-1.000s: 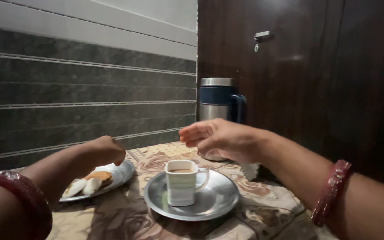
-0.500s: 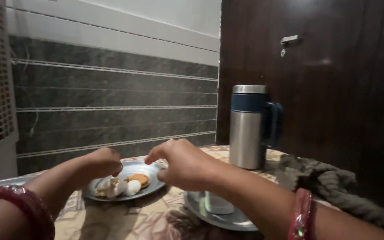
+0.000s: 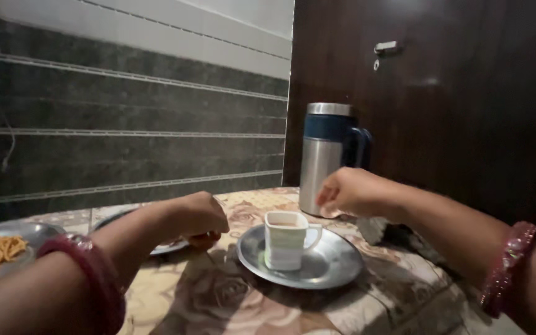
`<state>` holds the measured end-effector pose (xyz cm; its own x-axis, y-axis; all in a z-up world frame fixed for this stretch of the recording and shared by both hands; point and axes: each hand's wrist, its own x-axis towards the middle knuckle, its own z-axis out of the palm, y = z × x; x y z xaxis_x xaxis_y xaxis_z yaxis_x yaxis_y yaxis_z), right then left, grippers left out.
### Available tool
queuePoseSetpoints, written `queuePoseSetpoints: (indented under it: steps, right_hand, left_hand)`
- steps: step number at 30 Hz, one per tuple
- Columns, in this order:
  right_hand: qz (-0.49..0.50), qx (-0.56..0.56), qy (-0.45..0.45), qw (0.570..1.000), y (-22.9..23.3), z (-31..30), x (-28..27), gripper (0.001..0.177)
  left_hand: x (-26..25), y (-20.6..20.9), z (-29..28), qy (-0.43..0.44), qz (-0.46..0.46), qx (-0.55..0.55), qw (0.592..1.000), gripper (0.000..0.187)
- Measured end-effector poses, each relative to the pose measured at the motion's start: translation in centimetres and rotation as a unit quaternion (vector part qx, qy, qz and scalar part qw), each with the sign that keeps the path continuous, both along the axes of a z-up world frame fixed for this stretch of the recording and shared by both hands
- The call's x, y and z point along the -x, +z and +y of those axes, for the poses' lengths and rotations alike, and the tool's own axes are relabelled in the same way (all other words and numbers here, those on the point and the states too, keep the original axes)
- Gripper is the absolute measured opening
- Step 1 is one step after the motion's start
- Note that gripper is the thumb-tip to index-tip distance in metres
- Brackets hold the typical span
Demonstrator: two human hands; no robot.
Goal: The person pours a hot beverage from a thermos into a cup and wipes the cup with a cloth. They then arrange various food items, including noodles, nuts, and boiled eggs, onto metal plates on a table.
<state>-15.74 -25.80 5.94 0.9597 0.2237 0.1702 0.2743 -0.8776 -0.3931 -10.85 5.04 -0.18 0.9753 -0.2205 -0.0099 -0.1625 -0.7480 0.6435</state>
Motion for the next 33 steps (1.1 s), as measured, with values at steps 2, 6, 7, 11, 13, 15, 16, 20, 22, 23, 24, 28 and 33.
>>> queuePoseSetpoints:
  steps: [2,6,7,11,13,15,16,20,22,23,24,28,33]
  right_hand:
    - [0.034,0.022,-0.047,0.998,-1.2,-1.1,-0.2,0.03]
    - [0.109,-0.024,-0.094,0.989,-3.4,-2.4,0.4,0.031]
    - [0.129,-0.063,-0.091,0.985,-3.9,-2.7,0.5,0.031]
    - [0.112,-0.103,-0.062,0.986,-4.8,-3.3,-0.7,0.034]
    - [0.093,-0.101,-0.066,0.988,-5.1,-3.2,-1.6,0.033]
    - [0.058,-0.089,-0.058,0.993,-5.4,-2.8,-2.4,0.031]
    - [0.041,-0.083,-0.053,0.994,-5.5,-2.3,-2.8,0.03]
    - [0.004,-0.097,-0.102,0.99,-5.9,-0.7,-4.4,0.026]
    - [-0.012,-0.109,-0.097,0.989,-6.1,-0.3,-5.2,0.025]
    - [-0.016,-0.11,-0.094,0.989,-6.2,-0.3,-5.6,0.023]
    - [-0.021,-0.11,-0.092,0.989,-6.3,-0.3,-6.0,0.021]
    - [-0.041,-0.108,-0.086,0.99,-6.6,-0.1,-7.1,0.022]
    - [-0.046,-0.047,-0.08,0.995,-6.0,0.4,-6.2,0.023]
  left_hand:
    - [0.2,0.0,-1.1,0.024,0.045,0.11,0.993,0.024]
    - [1.9,0.0,-2.5,0.051,0.046,0.059,0.996,0.026]
    - [2.1,-0.2,-2.9,0.039,0.044,0.058,0.997,0.023]
    - [1.7,-0.7,-3.9,-0.003,0.01,0.002,1.0,0.024]
    - [1.4,-0.3,-3.9,0.051,-0.001,-0.083,0.995,0.019]
    - [0.5,-0.2,-3.9,0.088,-0.019,-0.135,0.987,0.016]
    - [-0.4,-0.1,-3.9,0.095,-0.031,-0.141,0.985,0.016]
    - [-6.6,-1.6,-3.8,0.131,0.012,-0.12,0.984,0.016]
    - [-11.0,-2.8,-3.3,0.157,0.049,-0.102,0.981,0.016]
    - [-13.3,-3.4,-3.0,0.171,0.069,-0.091,0.979,0.016]
    - [-15.4,-3.7,-3.0,0.192,0.097,-0.076,0.974,0.016]
    - [-20.4,-5.3,-2.6,0.234,0.189,-0.063,0.952,0.016]
    - [-10.9,-2.3,-2.6,0.154,0.041,-0.042,0.986,0.011]
